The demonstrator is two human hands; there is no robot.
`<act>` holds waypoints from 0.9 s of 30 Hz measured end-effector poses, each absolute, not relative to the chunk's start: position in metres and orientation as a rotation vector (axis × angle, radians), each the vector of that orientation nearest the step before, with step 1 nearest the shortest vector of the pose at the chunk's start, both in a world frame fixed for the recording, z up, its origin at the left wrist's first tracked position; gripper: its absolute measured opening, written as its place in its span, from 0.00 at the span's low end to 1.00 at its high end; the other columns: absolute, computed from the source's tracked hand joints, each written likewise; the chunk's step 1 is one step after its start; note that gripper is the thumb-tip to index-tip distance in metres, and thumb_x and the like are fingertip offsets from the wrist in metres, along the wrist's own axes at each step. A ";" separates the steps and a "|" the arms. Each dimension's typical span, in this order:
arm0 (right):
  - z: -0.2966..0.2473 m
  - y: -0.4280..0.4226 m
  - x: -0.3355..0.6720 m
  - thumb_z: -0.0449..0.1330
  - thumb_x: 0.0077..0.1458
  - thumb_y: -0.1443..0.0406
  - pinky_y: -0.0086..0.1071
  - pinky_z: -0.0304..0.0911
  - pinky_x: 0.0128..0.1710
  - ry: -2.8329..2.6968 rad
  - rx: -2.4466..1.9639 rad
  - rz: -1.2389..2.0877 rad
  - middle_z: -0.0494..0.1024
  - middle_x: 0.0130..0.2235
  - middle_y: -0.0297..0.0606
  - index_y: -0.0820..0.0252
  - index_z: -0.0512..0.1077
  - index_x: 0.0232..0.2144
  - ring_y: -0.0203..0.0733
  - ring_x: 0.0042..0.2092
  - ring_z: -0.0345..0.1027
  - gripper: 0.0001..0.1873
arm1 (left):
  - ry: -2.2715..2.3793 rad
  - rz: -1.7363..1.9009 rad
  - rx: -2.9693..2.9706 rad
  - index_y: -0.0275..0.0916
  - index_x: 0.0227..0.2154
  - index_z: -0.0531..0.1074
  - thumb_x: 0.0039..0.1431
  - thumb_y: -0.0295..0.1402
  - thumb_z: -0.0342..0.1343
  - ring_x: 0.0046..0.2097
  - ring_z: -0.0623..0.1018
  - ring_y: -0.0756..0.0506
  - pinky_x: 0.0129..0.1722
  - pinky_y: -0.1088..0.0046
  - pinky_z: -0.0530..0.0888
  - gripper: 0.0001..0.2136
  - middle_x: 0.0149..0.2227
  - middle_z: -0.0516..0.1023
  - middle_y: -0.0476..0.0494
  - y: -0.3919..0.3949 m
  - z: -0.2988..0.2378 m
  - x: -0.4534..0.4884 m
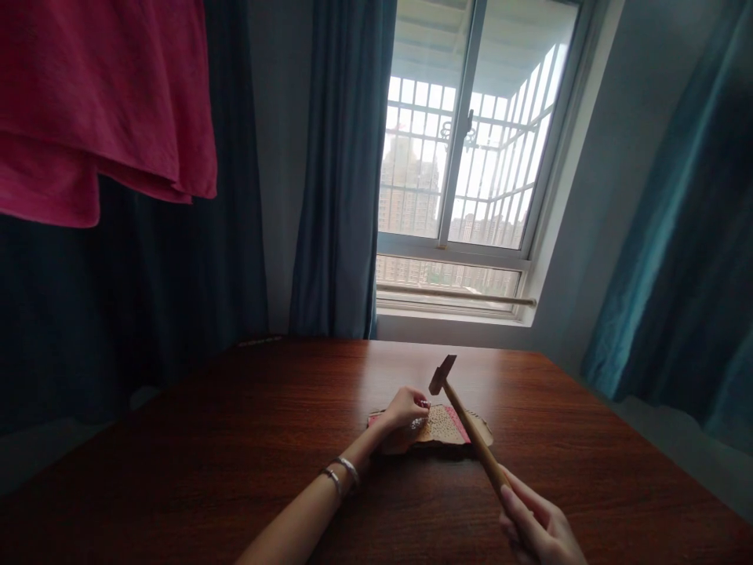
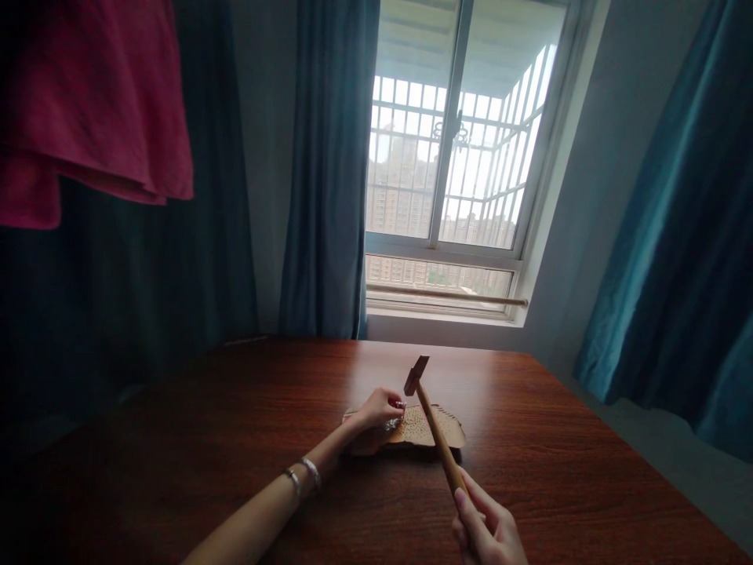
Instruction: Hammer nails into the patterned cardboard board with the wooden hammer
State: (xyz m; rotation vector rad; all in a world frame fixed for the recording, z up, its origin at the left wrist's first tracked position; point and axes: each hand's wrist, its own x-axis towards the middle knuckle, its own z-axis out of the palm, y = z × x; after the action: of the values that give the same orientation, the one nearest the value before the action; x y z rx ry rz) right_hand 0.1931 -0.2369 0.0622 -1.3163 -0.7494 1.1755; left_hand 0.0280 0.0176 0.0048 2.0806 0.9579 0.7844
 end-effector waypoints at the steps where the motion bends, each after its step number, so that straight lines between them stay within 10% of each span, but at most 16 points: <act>1: 0.062 -0.237 0.193 0.64 0.35 0.47 0.18 0.31 0.10 -0.745 -1.319 1.177 0.61 0.14 0.25 0.63 0.67 0.49 0.22 0.12 0.43 0.41 | 0.956 0.782 2.080 0.29 0.24 0.75 0.41 0.29 0.53 0.25 0.66 0.52 0.23 0.79 0.57 0.09 0.22 0.72 0.47 0.018 0.005 0.028; 15: 0.066 -0.238 0.195 0.64 0.34 0.47 0.17 0.31 0.11 -0.794 -1.324 1.185 0.56 0.13 0.23 0.64 0.68 0.48 0.21 0.13 0.41 0.40 | 0.975 0.794 2.068 0.29 0.24 0.75 0.39 0.29 0.53 0.24 0.66 0.52 0.23 0.79 0.57 0.09 0.21 0.71 0.48 0.020 0.001 0.029; 27: 0.060 -0.237 0.193 0.67 0.32 0.50 0.17 0.50 0.14 -0.721 -1.311 1.106 0.65 0.17 0.27 0.62 0.74 0.41 0.23 0.16 0.53 0.33 | 0.974 0.795 2.057 0.29 0.23 0.75 0.39 0.29 0.53 0.25 0.66 0.52 0.22 0.79 0.57 0.09 0.21 0.70 0.49 0.016 0.004 0.029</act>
State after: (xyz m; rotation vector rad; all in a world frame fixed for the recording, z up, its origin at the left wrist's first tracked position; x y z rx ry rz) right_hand 0.1932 -0.2374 0.0597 -1.3112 -0.7212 1.1062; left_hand 0.0289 0.0156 0.0043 2.0565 0.9738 0.7947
